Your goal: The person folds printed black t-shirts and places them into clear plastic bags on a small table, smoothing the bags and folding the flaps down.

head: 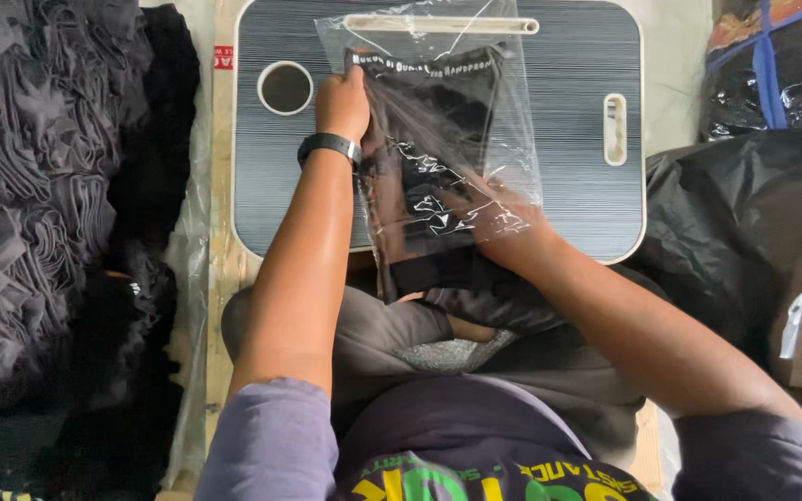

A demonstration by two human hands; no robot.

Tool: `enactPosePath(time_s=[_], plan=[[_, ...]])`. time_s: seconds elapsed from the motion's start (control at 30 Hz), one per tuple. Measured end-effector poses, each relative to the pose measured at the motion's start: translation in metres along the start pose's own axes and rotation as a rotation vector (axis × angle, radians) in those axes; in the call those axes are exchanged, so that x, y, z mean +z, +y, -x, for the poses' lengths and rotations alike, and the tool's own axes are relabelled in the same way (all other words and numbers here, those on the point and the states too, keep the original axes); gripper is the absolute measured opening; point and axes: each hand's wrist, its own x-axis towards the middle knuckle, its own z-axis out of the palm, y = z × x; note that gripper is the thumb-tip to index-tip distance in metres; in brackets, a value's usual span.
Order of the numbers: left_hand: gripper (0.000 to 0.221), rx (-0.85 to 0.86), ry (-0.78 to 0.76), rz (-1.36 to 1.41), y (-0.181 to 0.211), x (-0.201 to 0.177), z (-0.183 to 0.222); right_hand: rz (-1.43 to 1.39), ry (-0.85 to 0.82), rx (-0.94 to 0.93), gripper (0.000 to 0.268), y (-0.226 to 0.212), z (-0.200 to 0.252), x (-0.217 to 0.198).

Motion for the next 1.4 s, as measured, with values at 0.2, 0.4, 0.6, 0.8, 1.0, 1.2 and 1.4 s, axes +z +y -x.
enactPosePath(time_s=[0.2, 0.4, 0.6, 0.8, 1.0, 1.2, 1.4], plan=[[0.043, -0.06, -0.029, 0.011, 0.006, 0.011, -0.009, 0.05, 0.186, 0.186, 0.044, 0.082, -0.038, 0.036], [0.05, -0.023, 0.027, 0.047, -0.004, 0.013, -0.02, -0.279, 0.226, 0.23, 0.027, 0.038, 0.008, 0.023], [0.047, -0.114, 0.03, -0.026, 0.007, 0.005, -0.005, 0.164, -0.045, 0.362, 0.04, 0.028, 0.024, -0.006], [0.092, -0.187, 0.005, 0.241, 0.027, -0.033, 0.07, 0.317, 0.154, 0.28, 0.056, 0.012, 0.056, -0.001], [0.027, -0.017, -0.085, 0.013, -0.057, -0.042, 0.201, 0.288, 0.065, 0.222, 0.084, -0.008, 0.072, 0.03], [0.037, -0.03, -0.321, 0.152, -0.107, 0.008, 0.257, -0.048, 0.384, -0.016, 0.056, -0.016, 0.061, 0.059], [0.041, -0.145, -0.363, 0.723, -0.11, 0.025, 0.256, -0.37, 0.303, -0.416, 0.039, -0.033, 0.063, 0.045]])
